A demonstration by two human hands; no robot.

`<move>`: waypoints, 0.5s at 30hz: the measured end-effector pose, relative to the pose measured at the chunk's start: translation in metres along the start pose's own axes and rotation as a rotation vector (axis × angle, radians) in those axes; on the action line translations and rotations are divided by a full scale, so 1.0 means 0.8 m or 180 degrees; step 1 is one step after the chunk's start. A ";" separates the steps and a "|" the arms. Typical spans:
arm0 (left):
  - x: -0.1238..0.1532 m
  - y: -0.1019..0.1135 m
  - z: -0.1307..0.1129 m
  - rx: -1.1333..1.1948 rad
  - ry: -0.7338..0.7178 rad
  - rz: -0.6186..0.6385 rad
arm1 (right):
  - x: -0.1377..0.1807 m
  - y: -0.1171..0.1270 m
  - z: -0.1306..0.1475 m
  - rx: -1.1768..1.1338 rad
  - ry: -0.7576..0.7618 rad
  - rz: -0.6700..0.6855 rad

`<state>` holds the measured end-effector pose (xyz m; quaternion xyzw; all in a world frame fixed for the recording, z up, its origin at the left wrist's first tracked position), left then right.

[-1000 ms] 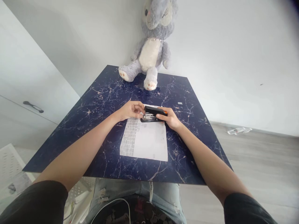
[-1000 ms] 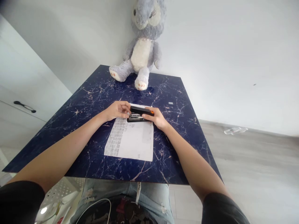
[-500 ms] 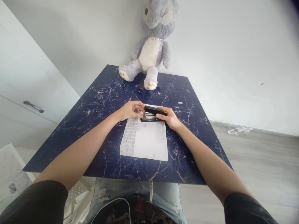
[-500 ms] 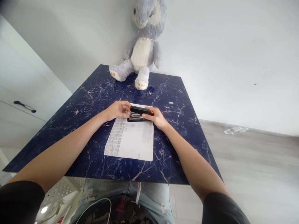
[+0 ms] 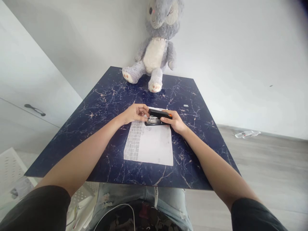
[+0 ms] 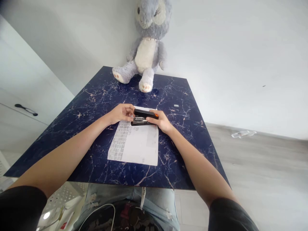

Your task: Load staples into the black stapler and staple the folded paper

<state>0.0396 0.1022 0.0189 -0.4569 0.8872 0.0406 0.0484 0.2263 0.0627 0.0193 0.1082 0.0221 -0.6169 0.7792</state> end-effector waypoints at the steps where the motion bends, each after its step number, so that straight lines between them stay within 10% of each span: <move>1: 0.000 0.000 -0.001 -0.0001 -0.0017 0.0003 | 0.000 0.000 0.000 0.0008 0.0001 -0.0002; 15: -0.002 0.000 -0.007 -0.0228 -0.0258 -0.0021 | 0.001 -0.004 0.008 0.0175 0.0125 0.0065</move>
Point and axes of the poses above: each hand's wrist, its own x-axis away from the middle knuckle, its own y-axis out of the back of the hand, z = x × y, the point moved 9 cm from there along -x, towards the middle knuckle, and after that the axes turned 7 degrees about -z, right-handed, at the moved point
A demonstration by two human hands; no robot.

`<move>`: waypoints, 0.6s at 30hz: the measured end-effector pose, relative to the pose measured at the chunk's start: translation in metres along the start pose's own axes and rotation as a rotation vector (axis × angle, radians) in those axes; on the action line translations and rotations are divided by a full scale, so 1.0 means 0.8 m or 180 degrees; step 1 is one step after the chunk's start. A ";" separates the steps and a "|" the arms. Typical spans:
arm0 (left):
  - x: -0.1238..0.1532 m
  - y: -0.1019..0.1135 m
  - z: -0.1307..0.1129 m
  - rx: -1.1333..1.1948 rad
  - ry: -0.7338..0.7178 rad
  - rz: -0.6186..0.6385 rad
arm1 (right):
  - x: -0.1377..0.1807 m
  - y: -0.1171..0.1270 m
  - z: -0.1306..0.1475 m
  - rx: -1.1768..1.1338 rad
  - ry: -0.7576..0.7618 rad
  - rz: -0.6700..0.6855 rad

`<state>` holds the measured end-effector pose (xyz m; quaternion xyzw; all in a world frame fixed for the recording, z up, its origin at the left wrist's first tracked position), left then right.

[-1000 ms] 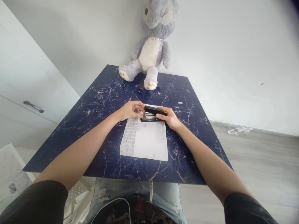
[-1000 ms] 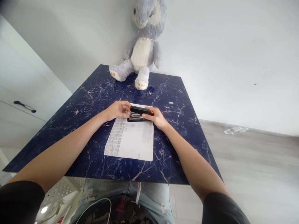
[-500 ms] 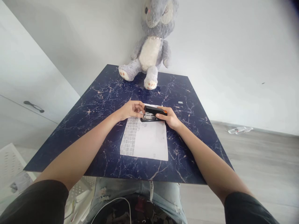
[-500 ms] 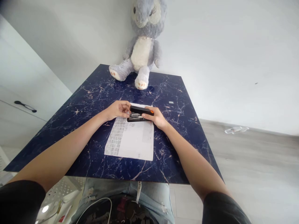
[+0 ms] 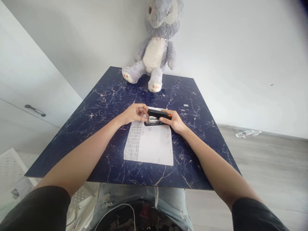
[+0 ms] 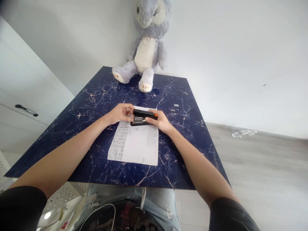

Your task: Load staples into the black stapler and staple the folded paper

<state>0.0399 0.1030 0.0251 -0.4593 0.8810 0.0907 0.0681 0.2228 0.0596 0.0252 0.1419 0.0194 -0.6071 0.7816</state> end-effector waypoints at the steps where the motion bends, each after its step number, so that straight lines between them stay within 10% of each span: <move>1: 0.000 0.000 -0.001 0.0010 -0.0007 -0.0010 | 0.000 0.000 0.001 -0.0017 0.0021 0.0009; 11: 0.000 -0.007 -0.006 -0.0088 -0.0070 0.0085 | -0.002 0.009 0.004 0.0211 0.0074 -0.0072; 18: 0.008 -0.030 -0.018 -0.1928 -0.0764 -0.0036 | -0.002 0.105 0.003 0.0328 0.0106 -0.1022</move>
Point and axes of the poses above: each hand's wrist, its own x-axis away from the middle knuckle, its own y-axis out of the back of the hand, z = x × y, the point moved 9 cm from there along -x, towards the middle knuckle, and after that the axes turned 7 degrees about -z, right-handed, at the moved point
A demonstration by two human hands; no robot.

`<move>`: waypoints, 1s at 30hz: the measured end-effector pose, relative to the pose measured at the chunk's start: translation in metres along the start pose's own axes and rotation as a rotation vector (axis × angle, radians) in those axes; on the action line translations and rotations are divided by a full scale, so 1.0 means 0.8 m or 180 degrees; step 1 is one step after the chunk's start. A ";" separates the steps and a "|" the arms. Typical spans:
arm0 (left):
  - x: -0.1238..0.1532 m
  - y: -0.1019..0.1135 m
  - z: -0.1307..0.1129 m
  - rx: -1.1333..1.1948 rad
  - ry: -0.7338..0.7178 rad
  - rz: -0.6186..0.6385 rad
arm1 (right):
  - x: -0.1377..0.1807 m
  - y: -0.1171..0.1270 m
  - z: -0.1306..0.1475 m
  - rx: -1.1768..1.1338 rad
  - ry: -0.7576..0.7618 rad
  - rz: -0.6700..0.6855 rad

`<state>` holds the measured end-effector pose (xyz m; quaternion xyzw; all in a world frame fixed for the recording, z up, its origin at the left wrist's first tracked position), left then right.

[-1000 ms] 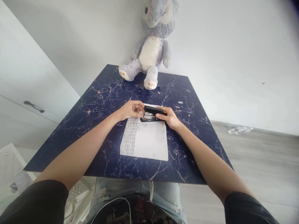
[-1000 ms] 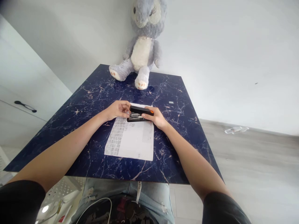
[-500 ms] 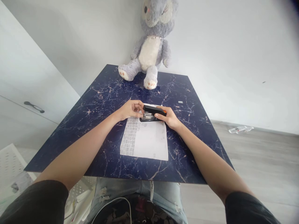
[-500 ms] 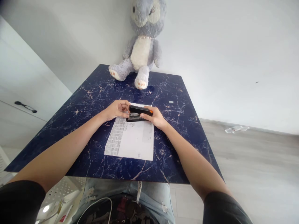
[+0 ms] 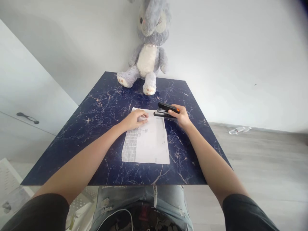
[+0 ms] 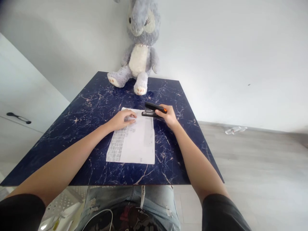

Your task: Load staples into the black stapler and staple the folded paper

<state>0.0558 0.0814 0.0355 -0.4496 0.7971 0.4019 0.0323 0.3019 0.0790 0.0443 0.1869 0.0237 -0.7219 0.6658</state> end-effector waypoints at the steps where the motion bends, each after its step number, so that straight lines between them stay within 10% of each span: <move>1: 0.003 -0.013 -0.008 -0.0259 -0.0180 0.0203 | -0.003 0.013 -0.003 0.0076 0.0017 -0.0079; 6: 0.023 -0.063 -0.027 -0.1148 -0.0417 0.0970 | -0.012 0.050 -0.020 0.0369 0.0038 -0.0254; 14: 0.022 -0.049 -0.040 -0.1474 -0.0441 0.0599 | -0.013 0.037 -0.034 0.0858 0.0034 0.0181; 30: 0.027 -0.067 -0.031 -0.1537 -0.0083 0.1300 | 0.006 -0.005 -0.007 0.1031 0.0512 0.1359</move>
Point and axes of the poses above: each hand's wrist, its own x-axis away from the middle knuckle, its own y-axis out of the back of the hand, z = x × y, the point moved 9 cm from there along -x, towards the middle knuckle, and after that the axes turned 7 degrees about -z, right-handed, at the moved point
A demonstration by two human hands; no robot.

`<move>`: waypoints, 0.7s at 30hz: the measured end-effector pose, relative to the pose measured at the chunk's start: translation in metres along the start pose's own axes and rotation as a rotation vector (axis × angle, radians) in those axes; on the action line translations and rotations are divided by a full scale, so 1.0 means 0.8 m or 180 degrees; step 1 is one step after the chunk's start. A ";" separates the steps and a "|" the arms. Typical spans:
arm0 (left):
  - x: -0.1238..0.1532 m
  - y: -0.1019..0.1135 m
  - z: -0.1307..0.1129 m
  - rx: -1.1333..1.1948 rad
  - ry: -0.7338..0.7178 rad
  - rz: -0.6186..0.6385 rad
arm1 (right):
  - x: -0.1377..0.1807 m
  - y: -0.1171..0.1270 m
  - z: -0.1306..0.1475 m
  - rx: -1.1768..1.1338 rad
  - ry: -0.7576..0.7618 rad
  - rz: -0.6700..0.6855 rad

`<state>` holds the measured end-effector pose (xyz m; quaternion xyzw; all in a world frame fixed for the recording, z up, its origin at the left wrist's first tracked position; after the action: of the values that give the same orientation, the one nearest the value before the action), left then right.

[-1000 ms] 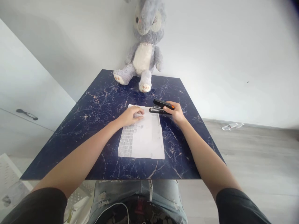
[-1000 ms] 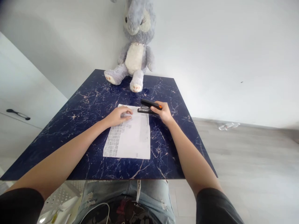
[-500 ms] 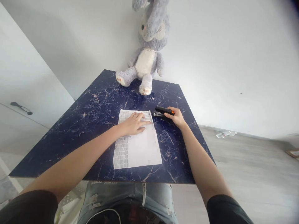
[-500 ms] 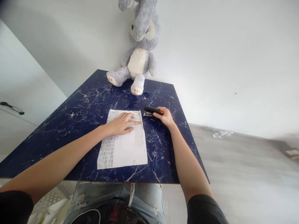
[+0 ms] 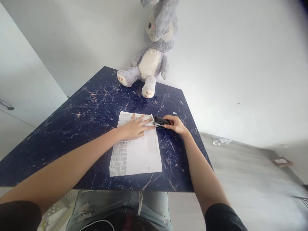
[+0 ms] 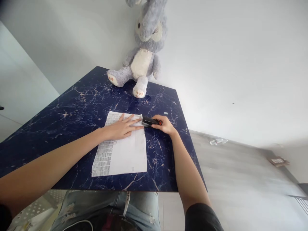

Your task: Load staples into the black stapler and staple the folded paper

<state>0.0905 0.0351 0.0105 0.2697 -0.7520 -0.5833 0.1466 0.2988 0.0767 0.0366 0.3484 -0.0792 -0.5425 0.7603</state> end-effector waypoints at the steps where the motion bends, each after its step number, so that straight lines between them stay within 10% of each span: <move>1: 0.000 0.000 -0.001 -0.0015 -0.0005 -0.0009 | 0.000 -0.002 0.005 0.0050 0.0038 0.0066; 4: -0.003 0.000 -0.004 -0.0011 -0.0051 -0.0094 | -0.003 -0.007 0.022 0.0211 0.0103 0.0024; 10: -0.007 -0.004 -0.005 0.0156 -0.0125 -0.0093 | -0.008 -0.003 0.055 0.0944 -0.0298 -0.1581; 21: -0.005 -0.002 0.007 0.0229 -0.0060 -0.0069 | -0.018 -0.055 0.069 0.2629 -0.0588 -0.0978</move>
<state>0.0913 0.0416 0.0075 0.2774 -0.7709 -0.5599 0.1234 0.2314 0.0575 0.0541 0.5805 -0.3041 -0.6008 0.4579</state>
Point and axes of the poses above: each hand's wrist, its own x-axis away from the middle knuckle, its own y-axis out of the back of the hand, z = x × y, the point moved 9 cm from there along -x, towards the middle knuckle, and after that the axes turned 7 degrees about -z, right-handed, at the moved point
